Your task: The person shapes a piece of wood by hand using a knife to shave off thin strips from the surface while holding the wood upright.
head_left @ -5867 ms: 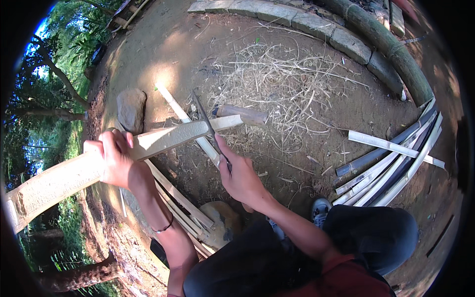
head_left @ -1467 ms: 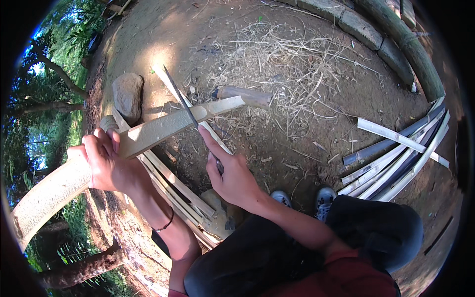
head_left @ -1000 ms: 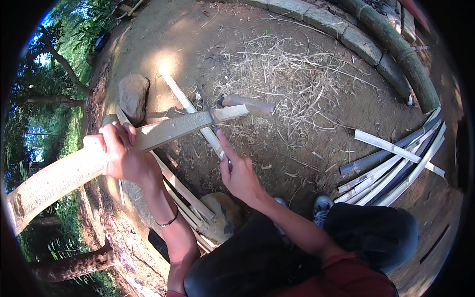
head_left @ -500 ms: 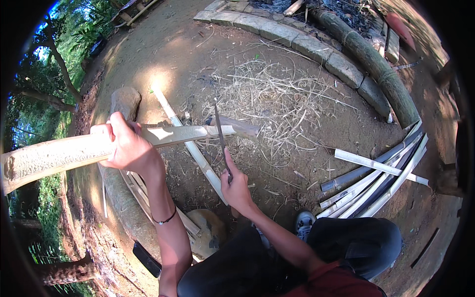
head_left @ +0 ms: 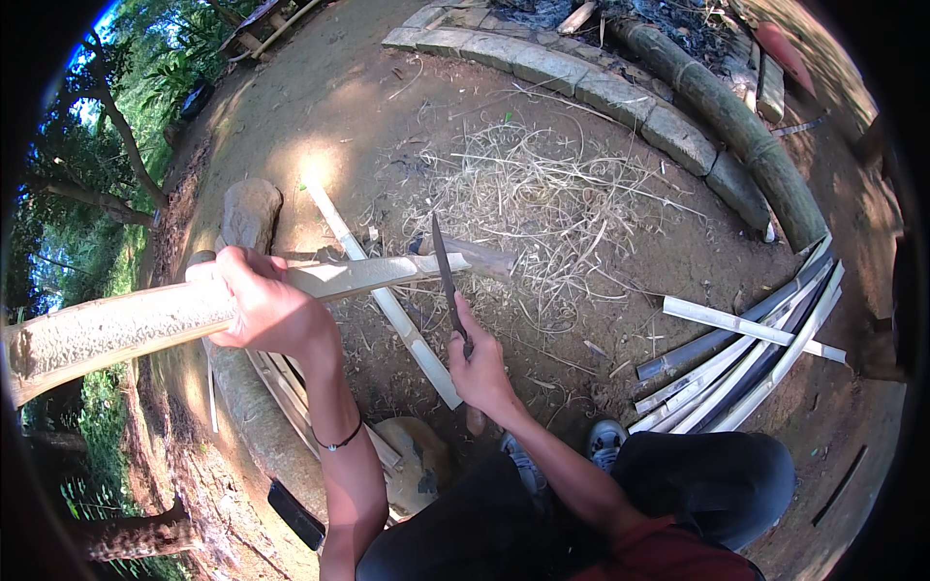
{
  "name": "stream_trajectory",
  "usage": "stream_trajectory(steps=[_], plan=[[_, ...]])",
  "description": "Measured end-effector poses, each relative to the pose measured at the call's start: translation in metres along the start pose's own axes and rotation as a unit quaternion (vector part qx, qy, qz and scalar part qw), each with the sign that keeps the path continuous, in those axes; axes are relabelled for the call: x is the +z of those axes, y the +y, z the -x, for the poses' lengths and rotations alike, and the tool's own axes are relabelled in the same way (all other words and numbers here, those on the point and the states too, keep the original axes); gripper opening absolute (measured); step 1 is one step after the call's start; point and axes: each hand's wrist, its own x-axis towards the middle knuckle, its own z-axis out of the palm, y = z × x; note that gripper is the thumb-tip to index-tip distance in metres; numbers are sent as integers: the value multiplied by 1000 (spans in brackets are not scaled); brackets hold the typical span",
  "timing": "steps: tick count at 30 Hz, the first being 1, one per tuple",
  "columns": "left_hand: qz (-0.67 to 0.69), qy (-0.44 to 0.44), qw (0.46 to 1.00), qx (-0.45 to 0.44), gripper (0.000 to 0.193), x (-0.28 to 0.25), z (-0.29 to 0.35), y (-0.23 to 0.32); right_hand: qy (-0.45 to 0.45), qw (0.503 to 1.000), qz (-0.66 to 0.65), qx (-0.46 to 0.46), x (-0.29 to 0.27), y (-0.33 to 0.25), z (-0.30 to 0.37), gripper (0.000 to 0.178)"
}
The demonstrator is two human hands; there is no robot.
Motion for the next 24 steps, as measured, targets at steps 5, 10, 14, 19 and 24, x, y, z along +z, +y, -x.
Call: stream_trajectory(steps=[5,10,14,19,24], plan=[[-9,-31,999,-44,25,-1,-1,5,-72,994,-77,-29,-4,-74,12,66],[143,43,970,-192,26,8,-6,18,-43,998,-23,37,2,-6,-5,69],[179,-48,966,-180,17,-3,0,5,-38,998,-7,56,-8,16,-18,64],[269,-103,930,-226,23,-11,-10,1,-70,995,-63,39,-18,-57,-14,63],[272,-99,914,-285,19,-9,-10,21,-86,994,-55,36,-16,-46,-16,65]])
